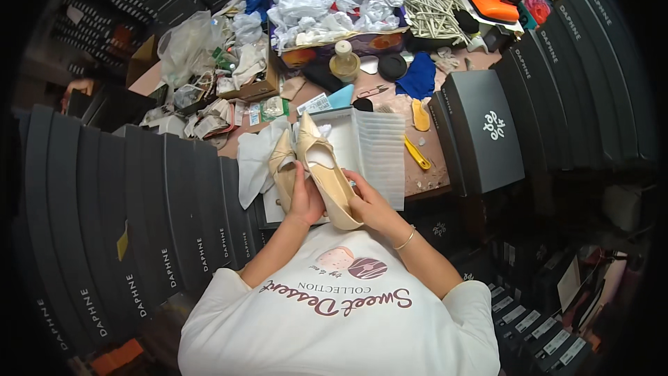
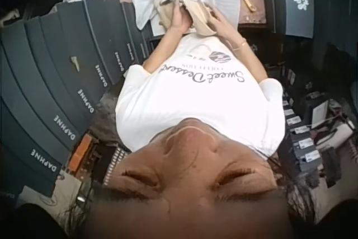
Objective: The recorder is seen cleaning a pair of shoes with a cloth and then packing them into a shoe box.
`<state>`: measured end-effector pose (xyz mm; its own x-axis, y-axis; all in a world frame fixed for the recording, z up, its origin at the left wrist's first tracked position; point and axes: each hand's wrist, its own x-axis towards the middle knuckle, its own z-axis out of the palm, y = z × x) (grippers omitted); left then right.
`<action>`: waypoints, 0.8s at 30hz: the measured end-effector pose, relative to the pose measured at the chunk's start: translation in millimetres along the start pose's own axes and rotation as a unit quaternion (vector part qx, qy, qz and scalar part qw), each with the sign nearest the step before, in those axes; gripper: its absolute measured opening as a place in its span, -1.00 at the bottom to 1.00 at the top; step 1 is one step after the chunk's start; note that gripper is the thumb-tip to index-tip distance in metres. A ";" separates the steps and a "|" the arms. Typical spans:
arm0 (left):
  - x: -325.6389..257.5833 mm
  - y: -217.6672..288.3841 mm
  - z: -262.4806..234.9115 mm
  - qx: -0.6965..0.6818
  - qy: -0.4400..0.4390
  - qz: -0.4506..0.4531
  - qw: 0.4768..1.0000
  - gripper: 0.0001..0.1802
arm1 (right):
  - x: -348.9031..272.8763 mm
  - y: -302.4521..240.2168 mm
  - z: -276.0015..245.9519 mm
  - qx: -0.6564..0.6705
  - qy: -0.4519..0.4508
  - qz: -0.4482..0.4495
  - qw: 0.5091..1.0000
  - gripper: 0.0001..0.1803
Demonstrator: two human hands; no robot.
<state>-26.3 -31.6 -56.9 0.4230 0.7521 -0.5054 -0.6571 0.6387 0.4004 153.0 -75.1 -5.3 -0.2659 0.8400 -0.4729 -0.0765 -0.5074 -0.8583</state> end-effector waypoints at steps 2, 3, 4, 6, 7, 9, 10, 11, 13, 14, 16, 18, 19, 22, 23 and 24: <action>-6.1 5.5 -26.6 0.216 0.128 0.080 0.965 -0.19 | 12.9 15.9 -4.8 -0.010 -0.006 0.014 1.000 -0.38; -6.6 17.4 -52.2 0.242 0.179 0.126 0.945 -0.34 | 17.3 22.1 -16.3 -0.034 0.002 0.030 0.999 -0.38; -8.5 28.5 -83.1 0.374 0.209 0.195 0.882 -0.39 | 21.5 25.2 -23.5 -0.054 0.012 0.044 0.998 -0.38; -8.3 41.8 -126.2 0.597 0.299 0.223 0.710 -0.36 | 31.1 36.5 -23.8 -0.254 0.045 -0.012 0.966 -0.38; -4.6 38.9 -136.0 0.637 0.305 0.219 0.673 -0.36 | 41.6 58.5 -23.7 -0.369 0.055 -0.093 0.923 -0.38; -2.2 27.4 -146.3 0.709 0.319 0.199 0.597 -0.33 | 45.7 55.1 -4.1 -0.474 0.079 -0.222 0.848 -0.43; -1.6 31.5 -154.7 0.669 0.312 0.196 0.645 -0.34 | 45.4 38.5 11.1 -0.460 0.060 -0.225 0.857 -0.46; 2.5 39.4 -161.6 0.625 0.304 0.195 0.693 -0.34 | 45.7 20.1 22.7 -0.447 0.042 -0.229 0.864 -0.49; -0.9 55.9 -149.0 0.589 0.275 0.169 0.741 -0.39 | 50.7 -8.8 40.2 -0.382 0.023 -0.205 0.901 -0.62; -10.9 62.4 -128.2 0.519 0.242 0.141 0.808 -0.40 | 57.3 -18.7 46.0 -0.403 0.024 -0.254 0.879 -0.63; -36.7 73.7 -88.0 0.368 0.169 0.075 0.911 -0.43 | 71.7 -32.2 59.0 -0.433 0.027 -0.346 0.832 -0.64; -61.9 63.8 -44.6 0.355 0.128 0.096 0.921 -0.44 | 86.7 -32.0 73.0 -0.501 0.044 -0.399 0.767 -0.71; -68.5 54.0 -36.6 0.332 0.114 0.104 0.931 -0.41 | 91.9 -29.3 76.0 -0.555 0.039 -0.380 0.739 -0.73; -78.1 16.5 -27.3 0.266 0.110 0.161 0.944 -0.37 | 92.9 -26.0 77.8 -0.622 0.050 -0.373 0.686 -0.77; -79.0 3.4 -25.0 0.265 0.112 0.158 0.945 -0.38 | 91.6 -22.1 75.8 -0.633 0.047 -0.362 0.683 -0.76; -79.2 -1.1 -25.0 0.272 0.118 0.156 0.942 -0.38 | 90.5 -17.9 73.6 -0.643 0.045 -0.351 0.679 -0.76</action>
<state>-74.7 -96.0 -36.4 0.0702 0.9010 -0.4281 -0.2824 0.4296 0.8577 59.6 -4.1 -18.2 -0.5341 0.8254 0.1829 0.7637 0.5638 -0.3145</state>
